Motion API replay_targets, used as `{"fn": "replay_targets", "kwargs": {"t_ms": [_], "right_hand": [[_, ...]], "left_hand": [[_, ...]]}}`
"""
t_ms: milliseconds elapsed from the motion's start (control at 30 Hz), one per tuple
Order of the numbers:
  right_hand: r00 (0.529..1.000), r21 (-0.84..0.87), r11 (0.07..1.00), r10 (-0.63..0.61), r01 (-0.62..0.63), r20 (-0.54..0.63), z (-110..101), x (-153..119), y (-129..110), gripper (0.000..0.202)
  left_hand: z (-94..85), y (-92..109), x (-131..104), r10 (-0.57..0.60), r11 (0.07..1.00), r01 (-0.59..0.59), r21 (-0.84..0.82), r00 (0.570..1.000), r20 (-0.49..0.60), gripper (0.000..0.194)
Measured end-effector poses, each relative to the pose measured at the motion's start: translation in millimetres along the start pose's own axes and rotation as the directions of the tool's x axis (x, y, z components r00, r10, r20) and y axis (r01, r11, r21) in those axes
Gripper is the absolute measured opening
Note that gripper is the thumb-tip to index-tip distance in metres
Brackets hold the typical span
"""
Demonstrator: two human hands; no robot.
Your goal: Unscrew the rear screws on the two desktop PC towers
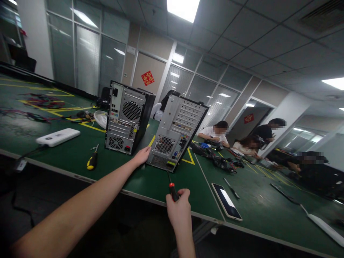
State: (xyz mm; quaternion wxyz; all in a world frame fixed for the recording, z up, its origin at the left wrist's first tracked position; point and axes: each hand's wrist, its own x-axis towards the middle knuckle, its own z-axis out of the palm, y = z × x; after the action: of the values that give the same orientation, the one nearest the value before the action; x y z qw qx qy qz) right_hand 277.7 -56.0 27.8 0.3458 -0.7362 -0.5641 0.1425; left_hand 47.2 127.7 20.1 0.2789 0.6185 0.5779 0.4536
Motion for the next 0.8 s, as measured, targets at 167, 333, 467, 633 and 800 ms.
{"fn": "replay_targets", "kwargs": {"t_ms": [167, 333, 467, 633, 800], "right_hand": [[0.997, 0.152, 0.988, -0.02, 0.009, 0.073, 7.1, 0.4, 2.9, 0.022], [0.994, 0.119, 0.991, -0.07, 0.06, 0.08, 7.7, -0.3, 5.9, 0.018], [0.99, 0.004, 0.99, -0.138, 0.138, 0.006, 2.2, -3.3, 2.2, 0.016], [0.968, -0.104, 0.967, -0.241, 0.233, -0.071, 0.0, -12.9, -3.8, 0.02], [0.927, -0.239, 0.906, -0.37, 0.348, -0.053, 4.3, -15.0, 4.3, 0.031]], "left_hand": [[-0.5, 0.0, -0.6, -0.014, 1.0, 0.014, -0.008, 1.0, -0.003, 0.05], [1.1, -3.3, 1.4, -0.008, 1.0, 0.008, -0.019, 1.0, -0.001, 0.051], [2.1, -5.7, 2.8, -0.004, 0.999, 0.003, -0.032, 1.0, -0.002, 0.051], [1.9, -4.7, 2.2, -0.007, 1.0, 0.007, -0.031, 1.0, -0.008, 0.05], [1.7, -3.0, 1.5, -0.001, 1.0, 0.001, -0.018, 1.0, -0.005, 0.049]]}}
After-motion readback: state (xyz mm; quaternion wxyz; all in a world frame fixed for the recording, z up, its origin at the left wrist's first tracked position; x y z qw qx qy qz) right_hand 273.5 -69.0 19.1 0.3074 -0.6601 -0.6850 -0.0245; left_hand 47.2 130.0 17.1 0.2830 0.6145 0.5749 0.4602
